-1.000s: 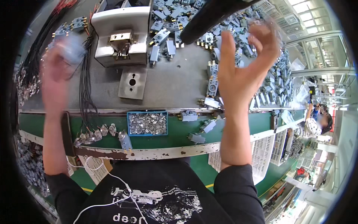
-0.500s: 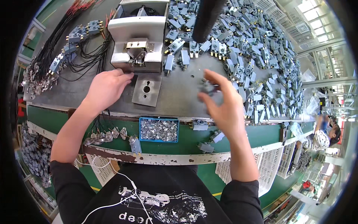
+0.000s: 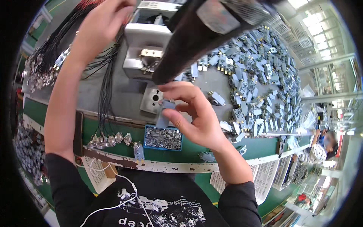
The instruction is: Assembling small electronic parts on a production line using an electric screwdriver.
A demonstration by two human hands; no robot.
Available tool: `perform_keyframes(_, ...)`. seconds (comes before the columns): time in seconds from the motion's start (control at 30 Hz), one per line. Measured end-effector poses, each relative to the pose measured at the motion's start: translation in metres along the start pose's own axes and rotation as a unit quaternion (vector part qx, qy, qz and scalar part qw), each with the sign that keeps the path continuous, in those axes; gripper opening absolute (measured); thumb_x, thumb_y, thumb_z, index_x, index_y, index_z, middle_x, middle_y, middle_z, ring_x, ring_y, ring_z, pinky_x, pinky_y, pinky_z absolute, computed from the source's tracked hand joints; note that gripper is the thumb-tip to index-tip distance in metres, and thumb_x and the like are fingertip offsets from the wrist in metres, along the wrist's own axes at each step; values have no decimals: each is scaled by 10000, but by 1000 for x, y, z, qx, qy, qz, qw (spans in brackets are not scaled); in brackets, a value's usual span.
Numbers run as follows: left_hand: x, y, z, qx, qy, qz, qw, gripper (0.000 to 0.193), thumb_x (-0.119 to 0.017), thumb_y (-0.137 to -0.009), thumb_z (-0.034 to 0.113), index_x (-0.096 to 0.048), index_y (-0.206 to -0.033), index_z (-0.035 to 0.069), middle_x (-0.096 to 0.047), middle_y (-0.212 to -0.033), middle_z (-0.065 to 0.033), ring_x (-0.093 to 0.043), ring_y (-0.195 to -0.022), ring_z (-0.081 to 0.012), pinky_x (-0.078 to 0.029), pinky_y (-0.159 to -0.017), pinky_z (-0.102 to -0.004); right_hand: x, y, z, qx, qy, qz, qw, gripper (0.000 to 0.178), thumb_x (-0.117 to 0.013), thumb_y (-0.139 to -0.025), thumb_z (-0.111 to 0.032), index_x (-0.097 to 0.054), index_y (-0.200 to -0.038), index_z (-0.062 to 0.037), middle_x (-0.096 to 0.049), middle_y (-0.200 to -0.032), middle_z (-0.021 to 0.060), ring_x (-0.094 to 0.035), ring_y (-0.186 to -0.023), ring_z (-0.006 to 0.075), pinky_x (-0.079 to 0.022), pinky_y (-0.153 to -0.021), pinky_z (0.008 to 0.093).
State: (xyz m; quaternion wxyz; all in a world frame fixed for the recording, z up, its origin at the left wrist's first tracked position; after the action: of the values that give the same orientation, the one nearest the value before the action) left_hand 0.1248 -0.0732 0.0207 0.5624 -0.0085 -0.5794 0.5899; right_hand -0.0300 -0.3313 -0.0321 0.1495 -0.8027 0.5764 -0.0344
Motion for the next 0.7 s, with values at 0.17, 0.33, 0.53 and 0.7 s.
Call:
perform_keyframes(0.17, 15, 25, -9, 59, -84, -68, 992, 142, -671, -973, 136, -645, -1060, 27, -685, -967, -115, -669, -866, -274, -513, -800, -360, -13, 0, -13, -101, 286, -35, 952, 113, -744, -921, 8, -704, -1027, 17, -693, -1241, 150, -688, -1019, 151, -573, -806, 282)
perform_keyframes(0.33, 43, 103, 23, -30, 18, -415, 909, 178, -771, -797, 104, -694, -953, 72, -663, -915, -89, -662, -909, -298, -530, -816, -423, -22, -19, 20, -53, 497, -42, 865, 130, -783, -909, -115, -728, -984, -24, -711, -1063, 121, -711, -781, 238, -580, -686, 317)
perform_keyframes(0.53, 45, 143, 42, -43, -37, -494, 867, 169, -794, -765, 171, -697, -878, 89, -647, -898, -68, -658, -948, -259, -518, -840, -389, -24, -25, 38, -2, 586, -16, 810, 280, -817, -868, -211, -757, -1118, -97, -706, -1114, 135, -717, -800, 329, -586, -722, 413)
perform_keyframes(0.7, 40, 158, 48, -99, -64, -463, 878, 222, -795, -756, 306, -702, -836, 120, -620, -834, -11, -618, -855, -188, -466, -762, -339, -24, -12, 39, -4, 542, -55, 838, 435, -811, -856, -165, -673, -1260, -84, -660, -1279, 152, -689, -1001, 364, -561, -862, 431)
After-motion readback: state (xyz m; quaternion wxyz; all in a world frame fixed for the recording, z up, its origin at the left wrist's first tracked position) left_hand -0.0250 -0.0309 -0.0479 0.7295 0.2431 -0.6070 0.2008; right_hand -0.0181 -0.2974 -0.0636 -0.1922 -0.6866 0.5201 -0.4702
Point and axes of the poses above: each hand's wrist, its own y-axis away from the middle knuckle, its own x-axis out of the back of the hand, z = x × y, the point moved 1 cm from there along -y, towards the middle knuckle
